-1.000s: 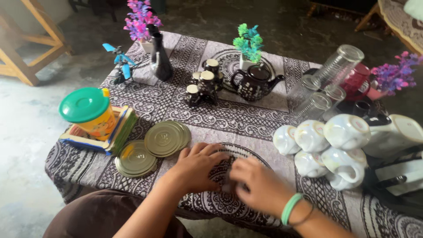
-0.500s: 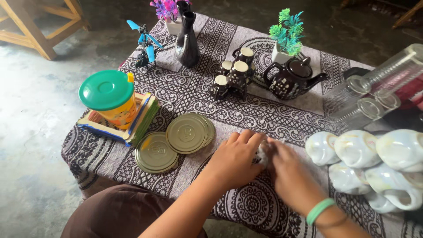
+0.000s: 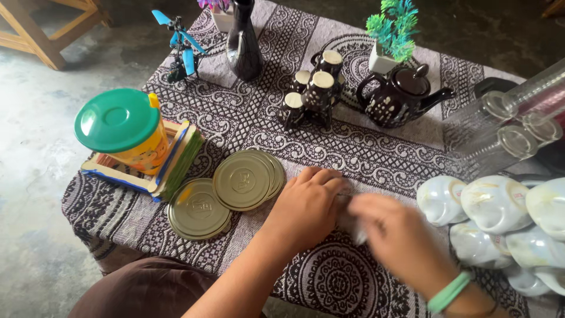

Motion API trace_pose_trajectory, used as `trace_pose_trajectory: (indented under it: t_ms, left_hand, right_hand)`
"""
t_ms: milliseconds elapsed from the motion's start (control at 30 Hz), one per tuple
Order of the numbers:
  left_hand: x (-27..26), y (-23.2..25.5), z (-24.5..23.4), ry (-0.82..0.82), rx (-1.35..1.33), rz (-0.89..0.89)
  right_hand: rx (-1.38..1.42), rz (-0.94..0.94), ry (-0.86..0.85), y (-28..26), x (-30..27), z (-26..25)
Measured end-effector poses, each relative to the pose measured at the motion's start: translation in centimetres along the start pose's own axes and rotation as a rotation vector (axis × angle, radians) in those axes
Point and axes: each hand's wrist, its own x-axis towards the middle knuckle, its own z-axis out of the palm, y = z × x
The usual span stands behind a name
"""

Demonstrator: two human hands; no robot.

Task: The person wipes various objects, including several metal lids and a black decorative vase, using a white cloth.

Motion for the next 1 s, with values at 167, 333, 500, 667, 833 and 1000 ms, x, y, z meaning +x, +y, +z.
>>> trace_pose_trajectory:
  t_ms: [167,333,500,667,833,1000]
  left_hand:
    - [-0.1,0.4,-0.2,0.019,0.034,0.017]
    - [0.1,0.1,0.2,-0.017,0.079,0.067]
    - [-0.2,0.1,0.1,-0.043,0.129,0.058]
    - [-0.2,0.3,-0.1,-0.127,0.12,0.027]
    - [-0.1,0.4,0.5,-0.203,0.159,-0.008]
    - [0.0,-0.2,0.9,-0.297,0.216,-0.031]
  right_hand:
    - [-0.139,-0.208,0.158,1.6,0.9,-0.6]
    - [-0.364,-0.246,0.043,2.4,-0.3,1.1]
    - [-0.253,-0.333,-0.006,1.9,-1.0,2.2]
    - [-0.112,-0.21,0.137,2.8,0.7,0.6]
    - [-0.292,-0.284,0.134,3.7,0.6,1.6]
    - [-0.361,-0.426,0.09,3.2,-0.3,2.8]
